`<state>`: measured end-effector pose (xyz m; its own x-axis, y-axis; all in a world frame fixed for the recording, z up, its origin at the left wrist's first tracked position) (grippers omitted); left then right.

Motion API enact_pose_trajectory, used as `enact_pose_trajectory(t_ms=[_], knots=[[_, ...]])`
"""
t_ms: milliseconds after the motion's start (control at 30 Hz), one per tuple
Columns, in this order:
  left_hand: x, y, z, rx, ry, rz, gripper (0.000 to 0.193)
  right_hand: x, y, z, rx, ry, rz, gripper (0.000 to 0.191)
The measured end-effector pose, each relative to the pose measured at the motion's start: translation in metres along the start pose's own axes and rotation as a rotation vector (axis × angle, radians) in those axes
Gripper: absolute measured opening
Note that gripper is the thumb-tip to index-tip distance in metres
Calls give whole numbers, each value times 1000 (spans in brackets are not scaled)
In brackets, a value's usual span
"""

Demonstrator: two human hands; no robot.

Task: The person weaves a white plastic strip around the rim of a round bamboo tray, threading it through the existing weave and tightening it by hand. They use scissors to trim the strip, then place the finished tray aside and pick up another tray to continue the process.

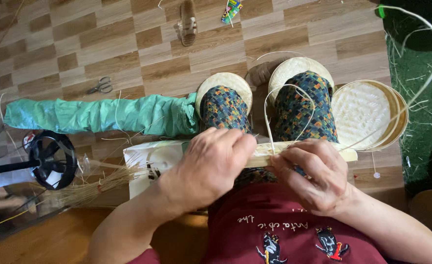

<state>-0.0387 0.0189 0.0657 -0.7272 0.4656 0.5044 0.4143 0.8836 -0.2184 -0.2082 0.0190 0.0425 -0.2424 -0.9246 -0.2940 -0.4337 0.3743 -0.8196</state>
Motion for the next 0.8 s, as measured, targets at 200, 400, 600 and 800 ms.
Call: enact_pose_trajectory(t_ms=[200,400,600,800], knots=[[-12,51,-57,-30,-309,-16,20,5,0,-5,-3,-5,-5,29],[-50,90,-142,154,-642,-620,8,9,2,-8,32,12,14,26],[14,40,-85,305,-401,42,29,10,2,-6,29,-40,43,27],[20,-4,-8,116,-94,167,14,8,3,-7,-4,-6,71,30]])
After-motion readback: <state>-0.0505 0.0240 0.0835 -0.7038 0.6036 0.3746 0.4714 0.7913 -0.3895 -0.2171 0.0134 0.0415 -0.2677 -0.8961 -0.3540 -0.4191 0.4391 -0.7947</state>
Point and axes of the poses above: each hand's wrist, its own y-axis away from the middle knuckle, its own z-axis out of the palm, x = y × z, the point moved 6 cm from there along -y, towards the middle knuckle, and after that the axes turned 9 degrees about x, right-handed, at the moved point
